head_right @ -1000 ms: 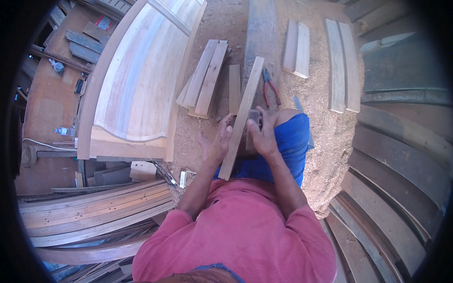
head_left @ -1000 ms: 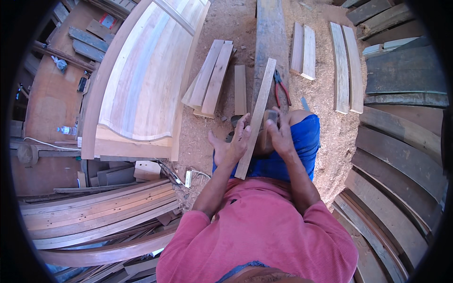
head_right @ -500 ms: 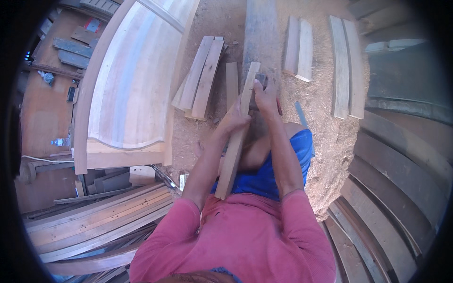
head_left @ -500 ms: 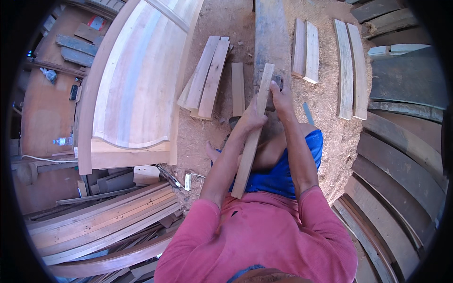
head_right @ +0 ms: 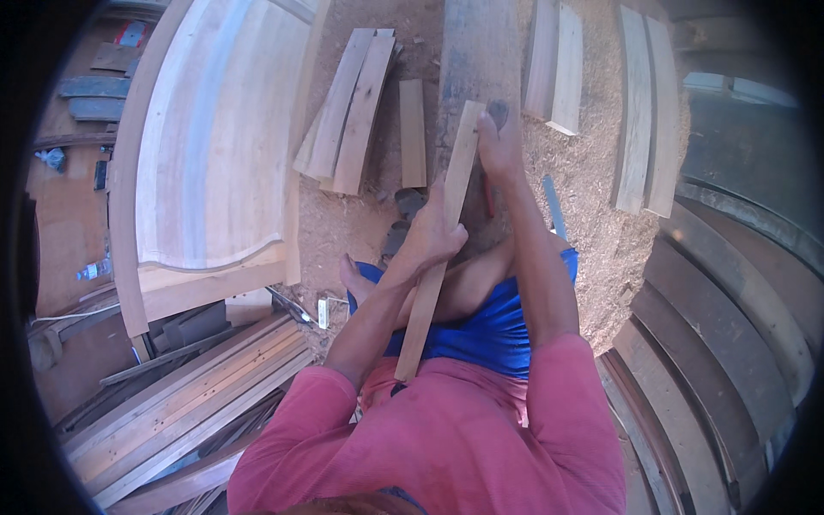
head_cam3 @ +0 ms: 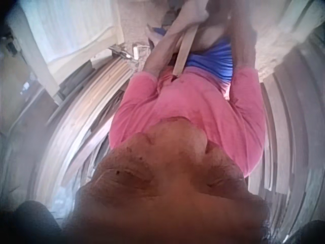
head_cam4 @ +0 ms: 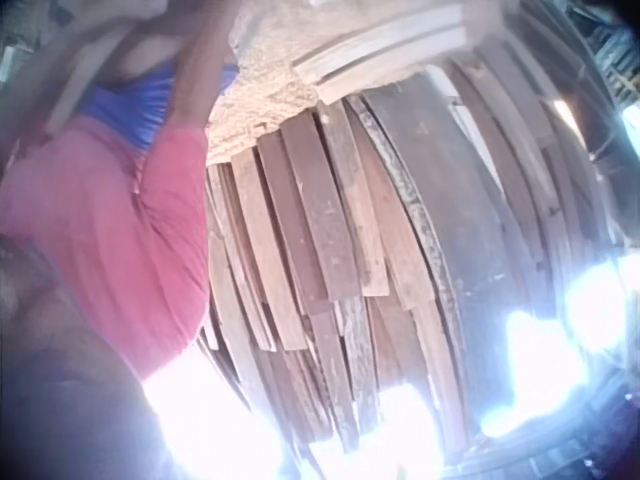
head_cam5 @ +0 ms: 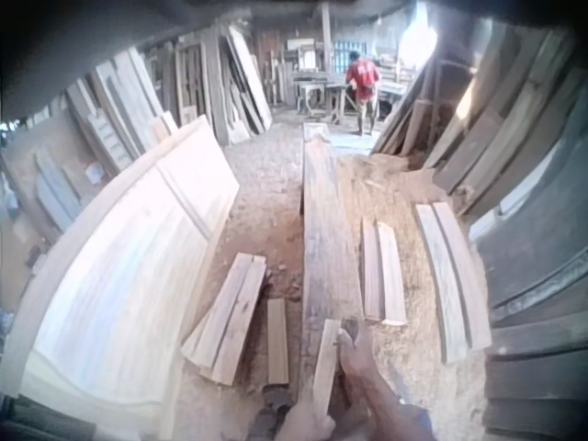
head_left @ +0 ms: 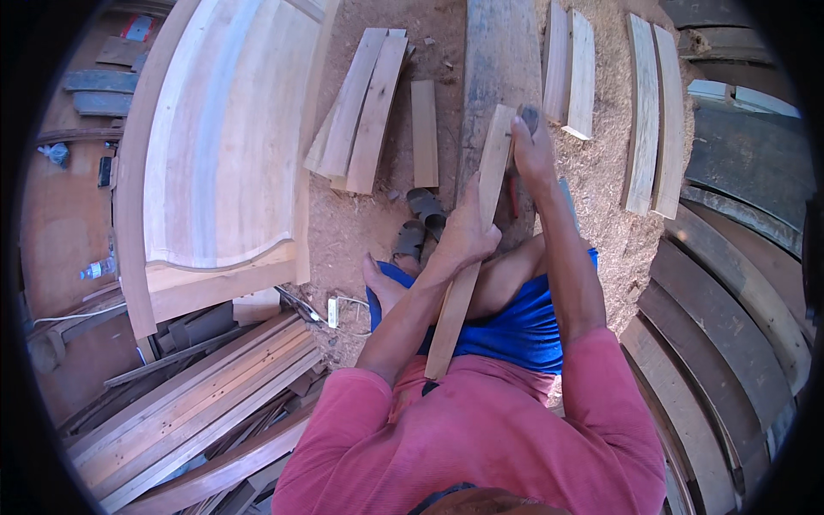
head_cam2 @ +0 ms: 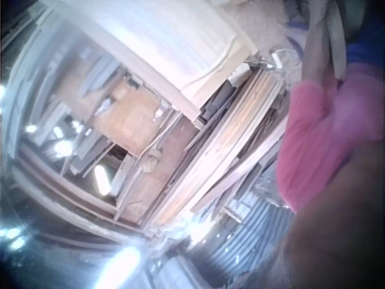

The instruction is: The person sits on the floor and smooths wooden planks using a sanding block. They repeatedly rub the block along the edges and faces of the planks, occasionally flipping them over to work on different sides. The person also uses a metal file to smooth the edges of the wood.

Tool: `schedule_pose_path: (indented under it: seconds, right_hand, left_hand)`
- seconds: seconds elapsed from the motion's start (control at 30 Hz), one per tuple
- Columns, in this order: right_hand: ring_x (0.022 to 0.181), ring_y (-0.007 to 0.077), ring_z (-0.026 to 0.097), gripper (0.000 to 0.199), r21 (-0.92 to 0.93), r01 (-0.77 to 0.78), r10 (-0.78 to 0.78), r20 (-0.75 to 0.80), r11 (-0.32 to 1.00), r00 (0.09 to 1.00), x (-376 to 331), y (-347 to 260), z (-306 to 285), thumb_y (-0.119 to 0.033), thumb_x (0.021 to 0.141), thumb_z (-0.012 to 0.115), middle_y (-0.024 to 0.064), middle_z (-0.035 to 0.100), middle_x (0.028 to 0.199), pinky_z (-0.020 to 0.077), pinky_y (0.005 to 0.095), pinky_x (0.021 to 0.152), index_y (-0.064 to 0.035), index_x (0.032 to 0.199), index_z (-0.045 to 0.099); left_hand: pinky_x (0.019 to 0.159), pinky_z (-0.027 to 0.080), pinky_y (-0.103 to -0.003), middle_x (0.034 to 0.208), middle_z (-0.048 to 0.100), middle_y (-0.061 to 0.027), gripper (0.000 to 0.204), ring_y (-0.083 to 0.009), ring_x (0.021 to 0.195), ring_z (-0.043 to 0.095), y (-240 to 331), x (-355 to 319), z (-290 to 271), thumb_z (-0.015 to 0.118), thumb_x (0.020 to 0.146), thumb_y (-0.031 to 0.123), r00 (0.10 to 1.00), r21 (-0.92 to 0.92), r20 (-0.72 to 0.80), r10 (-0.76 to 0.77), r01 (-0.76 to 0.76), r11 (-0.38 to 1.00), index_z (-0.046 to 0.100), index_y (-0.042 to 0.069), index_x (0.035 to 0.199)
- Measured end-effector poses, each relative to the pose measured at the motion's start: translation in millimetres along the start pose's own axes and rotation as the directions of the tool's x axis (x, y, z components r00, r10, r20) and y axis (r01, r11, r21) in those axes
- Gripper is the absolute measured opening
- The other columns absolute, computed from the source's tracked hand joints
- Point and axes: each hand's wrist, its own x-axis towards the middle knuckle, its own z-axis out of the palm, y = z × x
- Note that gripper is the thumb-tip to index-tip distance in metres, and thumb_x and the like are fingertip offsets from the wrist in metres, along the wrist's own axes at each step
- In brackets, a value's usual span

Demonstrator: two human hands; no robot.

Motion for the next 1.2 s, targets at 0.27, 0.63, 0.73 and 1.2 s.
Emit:
schedule_pose_path:
  seconds: [0.27, 0.63, 0.73, 1.2]
  right_hand:
    - [0.116, 0.026, 0.063, 0.045, -0.132, -0.023, 0.015, -0.066, 0.991, 0.998, 18.7, -30.4, 3.1, -0.03, 0.105, 0.057, 0.0182, 0.067, 0.119, 0.0485, 0.0405, 0.102, 0.0044, 0.134, 0.056]
    - [0.125, 0.0361, 0.063, 0.049, -0.14, -0.021, 0.02, -0.008, 0.99, 1.0, -26.7, -18.9, 0.8, -0.022, 0.102, 0.059, 0.0264, 0.065, 0.13, 0.0465, 0.0438, 0.108, 0.0073, 0.14, 0.051]
    - [0.121, 0.033, 0.063, 0.05, -0.241, -0.087, 0.098, 0.034, 0.967, 0.995, 39.1, -15.5, -2.7, -0.027, 0.102, 0.059, 0.0224, 0.066, 0.127, 0.0473, 0.0423, 0.106, 0.0057, 0.14, 0.053]
    - [0.122, 0.0251, 0.061, 0.061, 0.298, -0.383, 0.373, 0.092, 0.875, 0.923, -86.7, 0.0, -70.3, -0.035, 0.107, 0.058, 0.0161, 0.062, 0.136, 0.0471, 0.0384, 0.107, 0.0029, 0.153, 0.044]
  left_hand:
    - [0.107, 0.049, -0.052, 0.128, 0.061, -0.0414, 0.095, -0.0535, 0.123, 0.062, -2.1, 3.2, 5.8, 0.062, 0.081, 0.008, 1.0, 0.035, -0.023, 0.001, 0.0, 0.999, 0.016, 0.003, 0.164]
    - [0.11, 0.047, -0.052, 0.136, 0.055, -0.0405, 0.096, -0.0531, 0.127, 0.058, -1.0, 1.3, 9.7, 0.062, 0.077, 0.005, 0.997, -0.02, -0.058, 0.046, -0.047, 0.999, 0.019, -0.002, 0.162]
    - [0.111, 0.046, -0.051, 0.136, 0.056, -0.0396, 0.096, -0.0526, 0.128, 0.058, 9.6, 3.3, 4.8, 0.062, 0.077, 0.006, 0.999, -0.021, -0.028, -0.02, 0.02, 1.0, 0.019, 0.0, 0.163]
    - [0.094, 0.053, -0.035, 0.117, 0.067, -0.0114, 0.074, -0.0168, 0.103, 0.065, -62.5, 23.2, -13.0, 0.077, 0.089, 0.043, 0.943, -0.668, 0.328, -0.049, 0.268, 0.694, 0.055, -0.001, 0.144]
